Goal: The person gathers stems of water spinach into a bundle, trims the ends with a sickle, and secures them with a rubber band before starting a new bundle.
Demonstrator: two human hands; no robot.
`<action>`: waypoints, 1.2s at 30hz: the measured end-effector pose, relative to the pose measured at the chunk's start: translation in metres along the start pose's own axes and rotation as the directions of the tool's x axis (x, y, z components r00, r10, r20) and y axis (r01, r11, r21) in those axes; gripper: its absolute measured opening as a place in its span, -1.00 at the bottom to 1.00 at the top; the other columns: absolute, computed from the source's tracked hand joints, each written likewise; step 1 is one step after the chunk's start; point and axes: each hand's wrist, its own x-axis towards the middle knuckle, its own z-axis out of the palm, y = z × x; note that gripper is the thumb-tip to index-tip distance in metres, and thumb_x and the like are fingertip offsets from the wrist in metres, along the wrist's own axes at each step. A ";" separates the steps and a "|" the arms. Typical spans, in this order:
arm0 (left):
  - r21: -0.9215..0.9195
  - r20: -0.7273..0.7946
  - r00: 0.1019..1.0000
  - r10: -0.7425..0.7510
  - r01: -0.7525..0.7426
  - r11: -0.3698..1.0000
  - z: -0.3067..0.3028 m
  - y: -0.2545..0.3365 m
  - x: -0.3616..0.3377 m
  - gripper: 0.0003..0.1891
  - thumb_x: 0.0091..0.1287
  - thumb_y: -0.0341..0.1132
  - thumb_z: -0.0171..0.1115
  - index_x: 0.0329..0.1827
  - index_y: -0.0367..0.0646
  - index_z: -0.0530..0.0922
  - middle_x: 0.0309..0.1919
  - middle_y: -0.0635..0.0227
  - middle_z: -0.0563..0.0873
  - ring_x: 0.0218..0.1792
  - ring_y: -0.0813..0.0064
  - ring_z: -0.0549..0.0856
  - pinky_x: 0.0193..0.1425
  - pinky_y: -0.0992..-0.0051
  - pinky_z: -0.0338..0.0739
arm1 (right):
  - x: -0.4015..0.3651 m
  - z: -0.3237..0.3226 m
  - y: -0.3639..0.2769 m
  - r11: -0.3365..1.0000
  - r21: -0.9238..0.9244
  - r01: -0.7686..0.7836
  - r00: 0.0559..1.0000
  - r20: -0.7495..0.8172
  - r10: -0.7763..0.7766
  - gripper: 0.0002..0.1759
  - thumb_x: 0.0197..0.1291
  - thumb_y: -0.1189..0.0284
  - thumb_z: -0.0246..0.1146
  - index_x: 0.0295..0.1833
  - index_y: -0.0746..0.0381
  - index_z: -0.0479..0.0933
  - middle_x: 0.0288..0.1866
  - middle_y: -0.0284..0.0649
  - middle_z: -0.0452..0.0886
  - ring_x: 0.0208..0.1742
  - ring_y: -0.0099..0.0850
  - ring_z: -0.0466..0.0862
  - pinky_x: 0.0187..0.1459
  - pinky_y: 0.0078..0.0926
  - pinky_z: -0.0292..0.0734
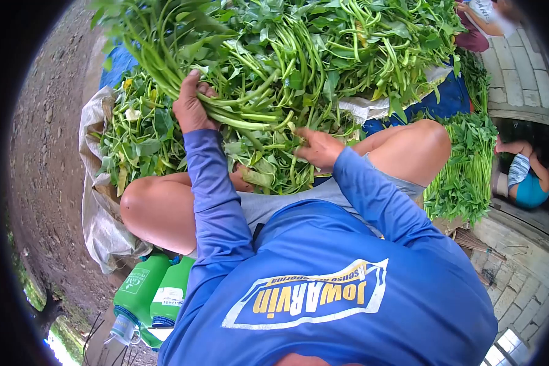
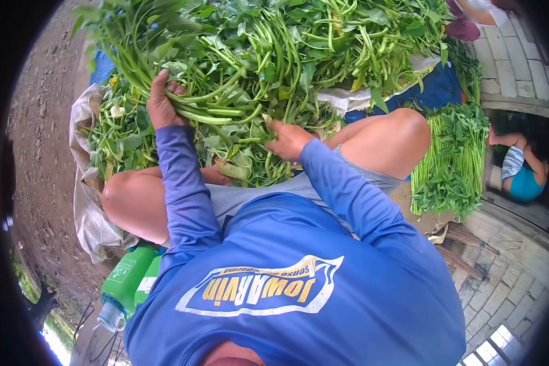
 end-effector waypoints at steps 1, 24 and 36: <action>0.009 0.018 0.999 -0.031 0.031 0.999 -0.002 0.003 0.000 -0.74 0.36 -0.28 0.50 -0.08 -0.16 0.58 -0.52 0.48 0.48 -0.54 0.59 0.45 -0.48 0.56 0.41 | 0.014 -0.001 0.020 0.990 -0.139 0.035 0.998 -0.048 -0.042 -0.41 0.31 0.19 0.29 0.37 0.28 0.54 0.05 0.17 0.77 0.01 0.06 0.80 0.14 -0.14 0.66; 0.107 0.035 0.950 -0.310 0.305 0.946 0.005 -0.030 0.000 -0.74 0.33 -0.27 0.54 -0.12 -0.13 0.58 -0.53 0.48 0.53 -0.56 0.62 0.50 -0.49 0.58 0.43 | 0.121 -0.150 -0.015 0.631 0.764 -0.134 0.934 -0.115 0.339 -0.67 0.43 0.34 0.39 0.23 0.09 0.53 -0.15 -0.32 0.70 -0.25 -0.49 0.68 -0.20 -0.42 0.65; 0.201 0.056 0.940 -0.338 0.320 0.926 -0.017 -0.067 0.006 -0.71 0.28 -0.20 0.56 -0.13 -0.18 0.68 -0.55 0.43 0.60 -0.57 0.58 0.57 -0.47 0.54 0.47 | 0.020 -0.199 -0.062 0.273 0.941 0.202 0.976 -0.169 -0.140 -0.64 0.54 0.45 0.26 0.36 0.30 0.51 -0.16 -0.32 0.63 -0.16 -0.49 0.63 -0.12 -0.46 0.61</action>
